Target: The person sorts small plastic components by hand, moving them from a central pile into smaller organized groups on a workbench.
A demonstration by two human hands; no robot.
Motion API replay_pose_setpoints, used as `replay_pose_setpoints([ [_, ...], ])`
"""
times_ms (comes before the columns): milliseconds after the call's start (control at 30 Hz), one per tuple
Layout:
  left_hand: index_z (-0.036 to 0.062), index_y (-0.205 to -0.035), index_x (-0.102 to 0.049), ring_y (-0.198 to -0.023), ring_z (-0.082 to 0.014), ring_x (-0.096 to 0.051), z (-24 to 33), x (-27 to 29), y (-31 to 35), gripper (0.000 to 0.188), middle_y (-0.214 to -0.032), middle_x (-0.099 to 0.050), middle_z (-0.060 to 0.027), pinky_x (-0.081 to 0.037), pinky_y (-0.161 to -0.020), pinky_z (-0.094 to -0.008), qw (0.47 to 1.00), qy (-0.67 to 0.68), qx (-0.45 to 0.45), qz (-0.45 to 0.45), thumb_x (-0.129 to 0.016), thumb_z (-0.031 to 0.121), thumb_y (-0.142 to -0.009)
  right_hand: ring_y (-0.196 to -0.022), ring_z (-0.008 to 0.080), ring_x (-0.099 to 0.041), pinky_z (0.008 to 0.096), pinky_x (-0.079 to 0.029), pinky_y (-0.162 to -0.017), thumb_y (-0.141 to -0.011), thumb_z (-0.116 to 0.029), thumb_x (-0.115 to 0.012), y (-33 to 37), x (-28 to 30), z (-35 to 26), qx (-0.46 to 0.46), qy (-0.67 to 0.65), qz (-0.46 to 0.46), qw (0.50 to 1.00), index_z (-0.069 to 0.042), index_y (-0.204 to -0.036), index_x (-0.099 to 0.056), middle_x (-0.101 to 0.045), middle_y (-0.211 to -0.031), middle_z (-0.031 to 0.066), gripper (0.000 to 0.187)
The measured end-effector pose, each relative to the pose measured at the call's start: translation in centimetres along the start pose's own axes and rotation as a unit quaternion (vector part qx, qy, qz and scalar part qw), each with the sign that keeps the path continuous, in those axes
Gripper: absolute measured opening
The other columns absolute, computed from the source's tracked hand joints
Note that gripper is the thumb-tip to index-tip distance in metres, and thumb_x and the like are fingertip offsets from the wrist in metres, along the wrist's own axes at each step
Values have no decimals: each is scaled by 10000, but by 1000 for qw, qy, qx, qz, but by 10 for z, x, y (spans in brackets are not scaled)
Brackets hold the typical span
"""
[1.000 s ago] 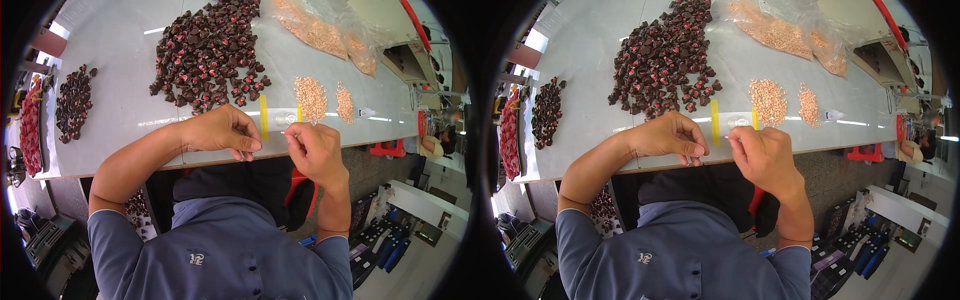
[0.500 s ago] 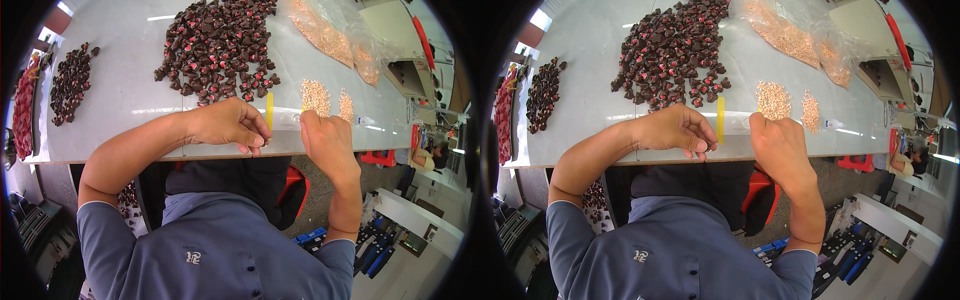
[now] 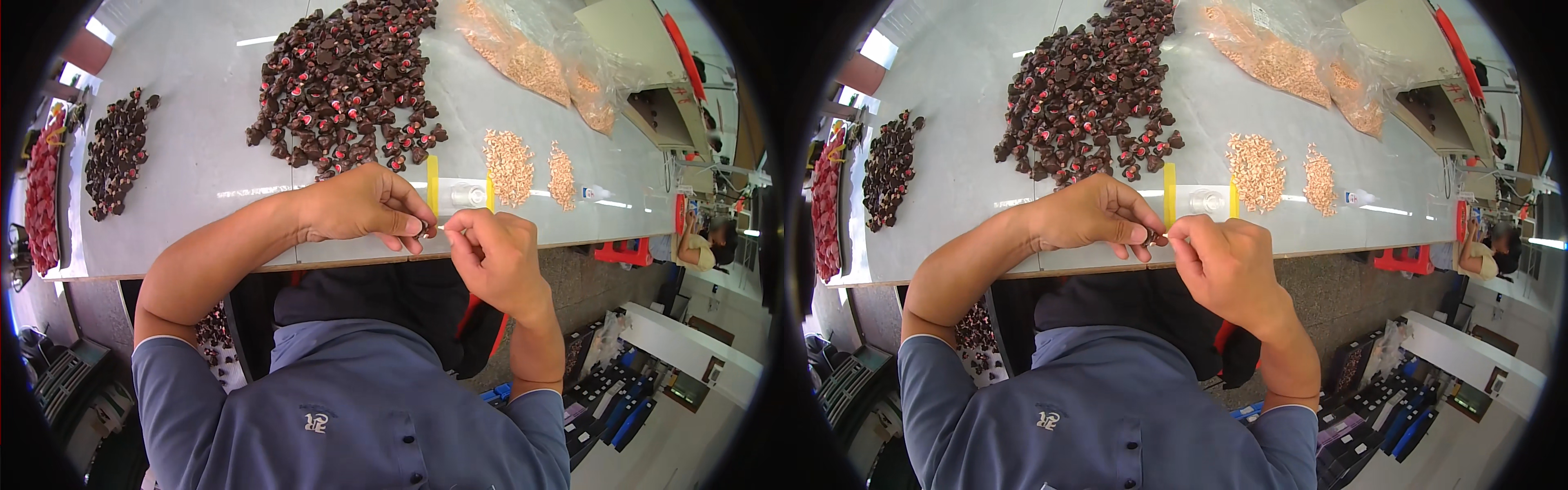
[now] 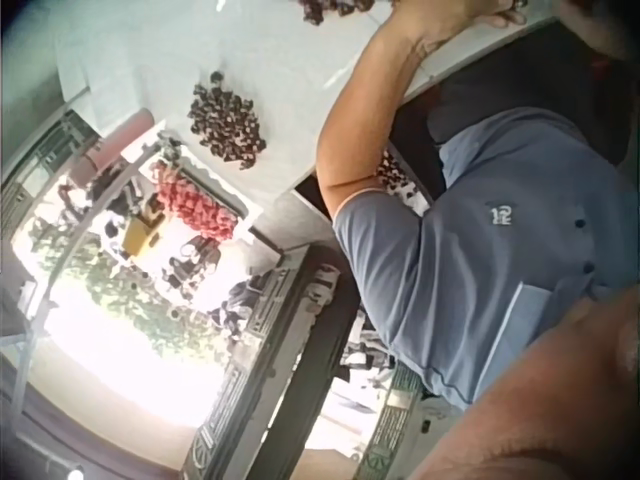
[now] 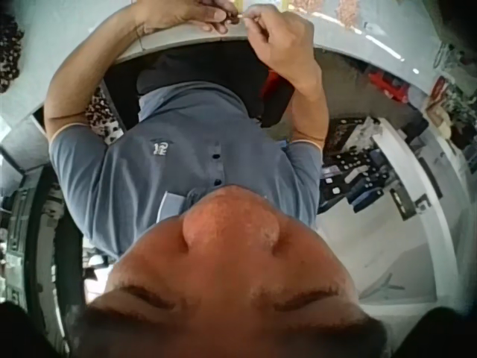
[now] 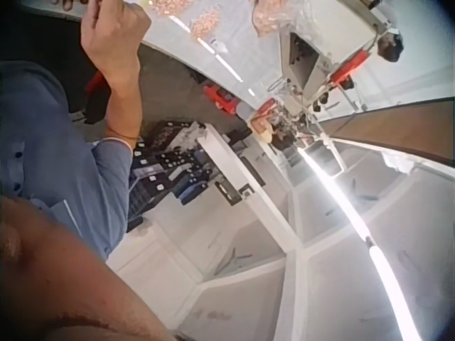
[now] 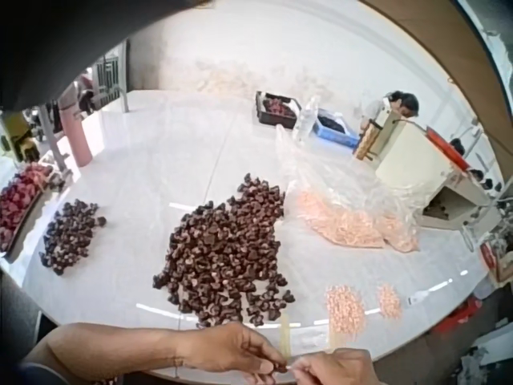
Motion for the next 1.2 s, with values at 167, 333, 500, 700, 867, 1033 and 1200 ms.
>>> replay_pose_setpoints([
  [167, -90, -1205, -642, -925, -199, -737, -1, 1, 0, 280, -1114, -719, -154, -592, -789, -284, 1000, -5, -1, 8, -657, 68, -975, -469, 183, -555, 309, -412, -471, -783, 52, -717, 1, -9, 0, -3, 13, 26, 1000, -47, -903, -631, -548, -559, 18, 178],
  [333, -75, -1186, -659, -933, -220, -741, -1, 1, -1, 276, -1092, -726, -149, -583, -752, -286, 1000, 7, 1, 18, -694, 67, -952, -470, 189, -561, 318, -422, -471, -792, 38, -721, 0, -13, 0, 4, 16, 25, 1000, -58, -920, -631, -565, -573, 19, 183],
  [500, -97, -1203, -640, -924, -204, -739, 1, 1, -1, 283, -1090, -720, -158, -595, -778, -285, 1000, -7, 6, 9, -667, 57, -967, -470, 188, -563, 311, -420, -471, -803, 28, -731, 1, -19, -1, 8, 12, 33, 999, -51, -920, -630, -581, -585, 23, 174],
  [700, -77, -1168, -671, -914, -202, -742, -2, 3, 0, 253, -1068, -731, -151, -589, -754, -284, 1000, 4, 2, 9, -683, 59, -956, -507, 102, -556, 264, -413, -494, -880, -28, -754, 3, -18, 2, -109, -123, 38, 986, -17, -932, -598, -615, -605, 43, 165],
  [867, -69, -1087, -712, -887, -207, -749, 1, 2, 1, 171, -997, -744, -152, -589, -726, -280, 1000, -13, 10, 4, -676, 20, -945, -543, 68, -522, 253, -412, -517, -870, -64, -797, 1, -22, 3, -189, -187, -4, 964, -24, -897, -536, -581, -595, 22, 265],
  [1033, -69, -1059, -723, -851, -215, -755, 7, 0, 2, 143, -936, -745, -157, -600, -737, -279, 998, -55, 36, -11, -673, -18, -934, -569, 52, -525, 254, -411, -517, -859, -88, -814, -3, -15, -3, -162, -120, -40, 979, -30, -885, -532, -574, -610, 20, 290],
  [1200, -53, -1148, -705, -879, -187, -742, 2, 9, 1, 241, -1066, -741, -154, -594, -789, -278, 999, -12, 39, -32, -706, 80, -947, -560, 54, -510, 234, -400, -514, -890, -84, -784, 12, -14, 9, -164, -254, 9, 953, -40, -899, -531, -545, -626, -5, 257],
])
Point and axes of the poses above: each hand's wrist, its own y-axis away from the middle knuckle, its own x-axis out of the back of the hand, z = x × y, the point moved 1 cm from there along -y, towards the middle knuckle
